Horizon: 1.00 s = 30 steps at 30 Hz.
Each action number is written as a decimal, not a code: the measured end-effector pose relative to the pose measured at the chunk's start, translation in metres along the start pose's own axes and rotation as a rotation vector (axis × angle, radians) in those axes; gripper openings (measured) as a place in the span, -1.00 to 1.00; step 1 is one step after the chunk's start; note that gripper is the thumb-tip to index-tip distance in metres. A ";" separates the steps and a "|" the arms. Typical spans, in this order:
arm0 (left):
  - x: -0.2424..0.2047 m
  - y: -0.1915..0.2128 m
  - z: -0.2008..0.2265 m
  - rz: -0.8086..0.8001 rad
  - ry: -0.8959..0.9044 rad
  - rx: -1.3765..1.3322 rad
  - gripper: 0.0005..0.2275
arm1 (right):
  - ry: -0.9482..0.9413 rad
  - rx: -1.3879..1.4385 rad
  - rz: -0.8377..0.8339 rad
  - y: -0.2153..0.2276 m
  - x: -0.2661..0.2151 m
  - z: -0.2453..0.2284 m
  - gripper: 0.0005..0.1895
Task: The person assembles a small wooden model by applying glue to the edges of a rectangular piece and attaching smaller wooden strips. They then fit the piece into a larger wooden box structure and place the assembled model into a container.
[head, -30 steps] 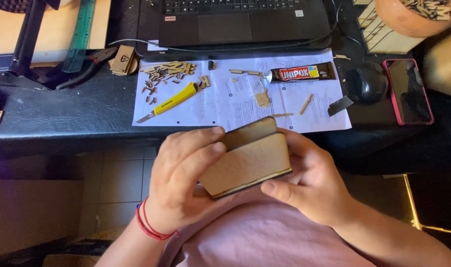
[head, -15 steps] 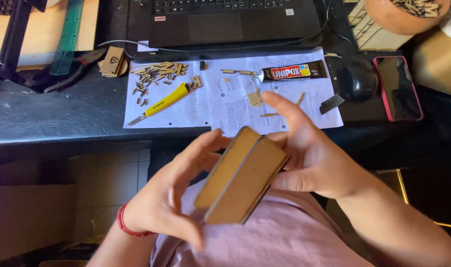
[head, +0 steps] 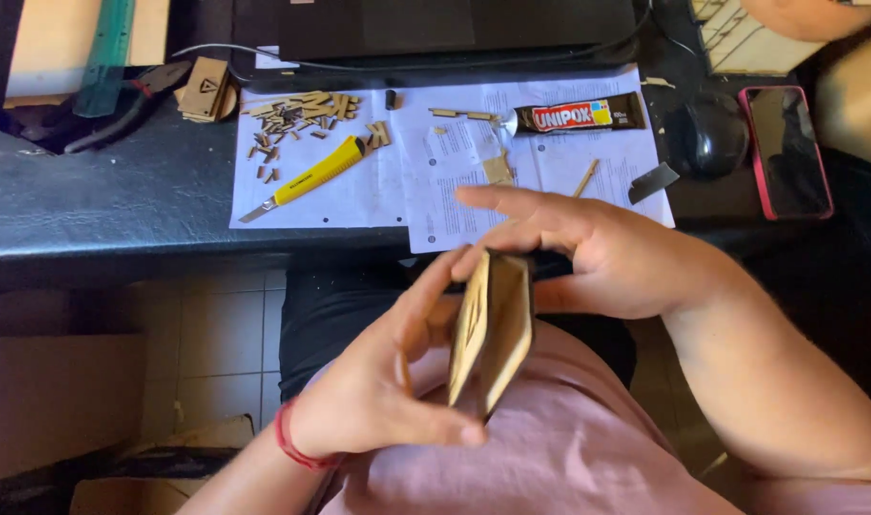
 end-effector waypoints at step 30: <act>-0.003 0.010 -0.019 0.380 -0.232 0.363 -0.21 | 0.119 0.189 0.399 -0.045 -0.012 -0.003 0.25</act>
Point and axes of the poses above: each hand's wrist, its own x-axis towards the middle knuckle, its own y-axis out of the back of the hand, z = x × y, the point moved 3 cm from there along x, towards the middle knuckle, and after that the axes turned 1 degree about -y, right-handed, at the moved point
